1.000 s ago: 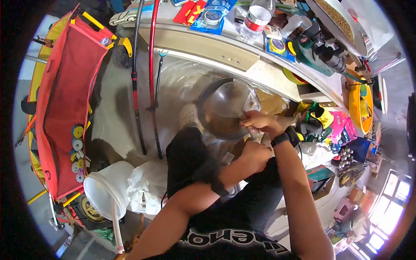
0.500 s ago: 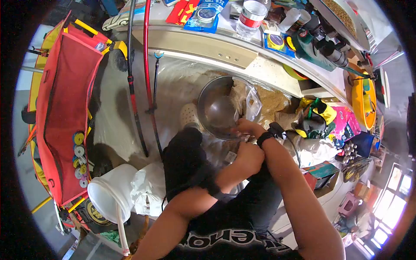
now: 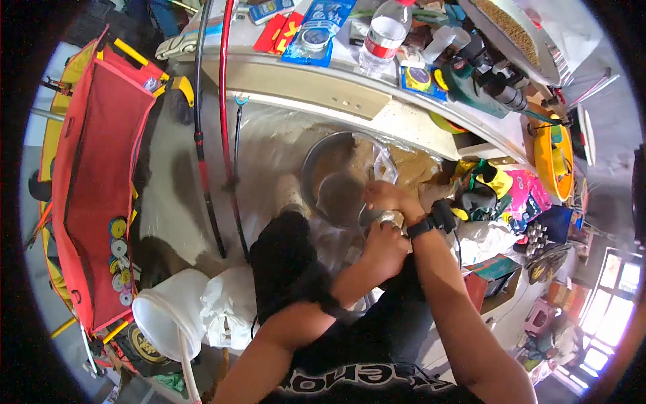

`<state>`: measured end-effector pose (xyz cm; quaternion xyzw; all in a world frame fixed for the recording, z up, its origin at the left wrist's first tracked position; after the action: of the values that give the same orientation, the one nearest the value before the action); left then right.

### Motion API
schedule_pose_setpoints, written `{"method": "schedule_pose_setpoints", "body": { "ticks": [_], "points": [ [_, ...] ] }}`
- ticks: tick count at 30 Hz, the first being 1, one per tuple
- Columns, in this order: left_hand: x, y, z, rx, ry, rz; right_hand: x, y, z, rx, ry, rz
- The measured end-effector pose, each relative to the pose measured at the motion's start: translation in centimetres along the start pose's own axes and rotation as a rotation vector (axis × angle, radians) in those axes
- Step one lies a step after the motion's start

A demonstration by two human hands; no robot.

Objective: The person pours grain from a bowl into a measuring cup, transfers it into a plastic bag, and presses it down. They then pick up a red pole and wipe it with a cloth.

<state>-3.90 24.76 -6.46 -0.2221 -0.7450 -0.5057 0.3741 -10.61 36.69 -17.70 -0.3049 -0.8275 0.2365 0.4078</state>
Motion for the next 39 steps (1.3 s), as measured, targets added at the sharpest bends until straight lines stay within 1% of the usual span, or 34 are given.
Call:
{"method": "schedule_pose_setpoints", "body": {
  "ticks": [2,3,4,6,7,8,10,11,12,14,15,17,18,19,20,21,22,23,24,25,26,28,30,32,33,34,36,37,38,39],
  "points": [
    [-0.2,-0.6,-0.1,-0.099,0.242,0.036,0.5,-1.7,-2.1,-0.107,-0.317,0.135],
    [0.7,-0.4,-0.1,-0.049,0.197,0.083,0.8,-2.3,-2.7,-0.108,-0.297,0.129],
    [0.9,-0.6,-0.1,-0.067,0.206,0.093,1.0,-2.6,-3.3,-0.142,-0.283,0.131],
    [1.5,-0.4,-0.4,-0.138,0.394,0.1,1.8,-3.8,-4.8,-0.181,-0.242,0.132],
    [0.9,-0.7,-0.2,-0.138,0.324,0.038,2.5,-4.6,-5.7,-0.267,-0.212,0.177],
    [0.7,-0.7,-0.1,-0.155,0.331,0.046,2.9,-5.0,-6.2,-0.349,-0.184,0.222],
    [1.4,-0.6,-0.1,-0.131,0.439,0.023,2.8,-5.2,-6.4,-0.325,-0.172,0.238],
    [1.3,-0.7,-0.3,-0.124,0.376,0.01,2.8,-5.7,-6.6,-0.231,-0.092,0.199],
    [1.0,-0.7,-0.5,-0.132,0.379,0.02,3.2,-6.4,-6.6,-0.137,-0.013,0.161],
    [-0.2,-1.3,-0.3,-0.075,0.255,0.051,4.1,-7.3,-6.8,-0.136,-0.002,0.113],
    [0.1,-1.2,-0.2,-0.082,0.255,0.065,4.1,-7.1,-6.6,-0.141,0.015,0.107],
    [0.8,-1.0,-0.2,-0.084,0.309,0.202,3.8,-6.6,-6.4,-0.14,0.042,0.113],
    [0.1,-1.4,0.0,-0.09,0.306,0.216,3.7,-6.3,-6.3,-0.089,0.111,0.081],
    [-0.7,-1.9,0.4,-0.098,0.357,0.194,3.7,-6.0,-6.2,-0.041,0.18,0.051],
    [-1.5,-2.4,0.7,-0.109,0.405,0.171,3.4,-5.3,-6.0,-0.038,0.193,0.062],
    [-0.9,-2.0,0.7,-0.117,0.396,0.182,3.3,-5.2,-5.9,0.048,0.224,0.042],
    [-0.5,-1.7,0.6,-0.092,0.323,0.182,3.2,-5.1,-5.8,0.135,0.253,0.021],
    [0.0,-1.6,0.7,-0.064,0.249,0.184,3.2,-4.7,-5.7,0.141,0.261,0.033],
    [0.5,-1.6,0.7,-0.06,0.239,0.193,3.5,-4.9,-5.9,0.09,0.227,0.026],
    [1.0,-1.6,0.8,-0.09,0.208,0.133,3.8,-5.1,-6.2,0.043,0.189,0.017],
    [1.5,-1.6,0.7,-0.112,0.172,0.08,4.0,-5.6,-6.6,0.062,0.186,0.038],
    [2.3,-1.6,1.0,-0.132,0.159,0.125,5.4,-5.8,-7.5,0.051,0.301,0.138],
    [3.0,-1.5,1.5,-0.154,0.141,0.165,5.9,-5.4,-7.5,0.057,0.333,0.105],
    [3.7,-1.2,2.9,-0.14,0.063,0.159,7.0,-5.1,-7.5,0.054,0.408,0.155],
    [4.2,-0.8,3.7,-0.168,0.072,0.179,7.6,-5.2,-8.0,-0.021,0.458,0.226],
    [4.0,-0.8,4.1,-0.165,0.069,0.181,7.9,-5.2,-8.1,-0.019,0.457,0.231],
    [3.3,-0.9,5.2,-0.152,0.105,0.177,8.9,-4.8,-8.6,-0.014,0.631,0.144],
    [1.3,-1.3,5.9,-0.153,0.103,0.173,9.1,-4.9,-9.1,-0.042,0.618,0.128],
    [-1.8,-2.3,6.5,-0.047,0.148,0.148,8.9,-4.3,-9.1,-0.046,0.612,0.131],
    [-2.1,-2.4,6.5,0.068,0.192,0.12,8.5,-3.8,-9.1,-0.037,0.584,0.072]
  ]
}}
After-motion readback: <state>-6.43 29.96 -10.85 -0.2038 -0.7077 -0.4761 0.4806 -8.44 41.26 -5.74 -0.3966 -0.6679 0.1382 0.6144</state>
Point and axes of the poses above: each hand's wrist, its own z-axis towards the middle knuckle, its own x-axis out of the back of the hand, y = z × x, the point moved 3 cm from there along z, towards the middle knuckle, and after that the axes turned 1 degree about -y, right-handed, at the moved point
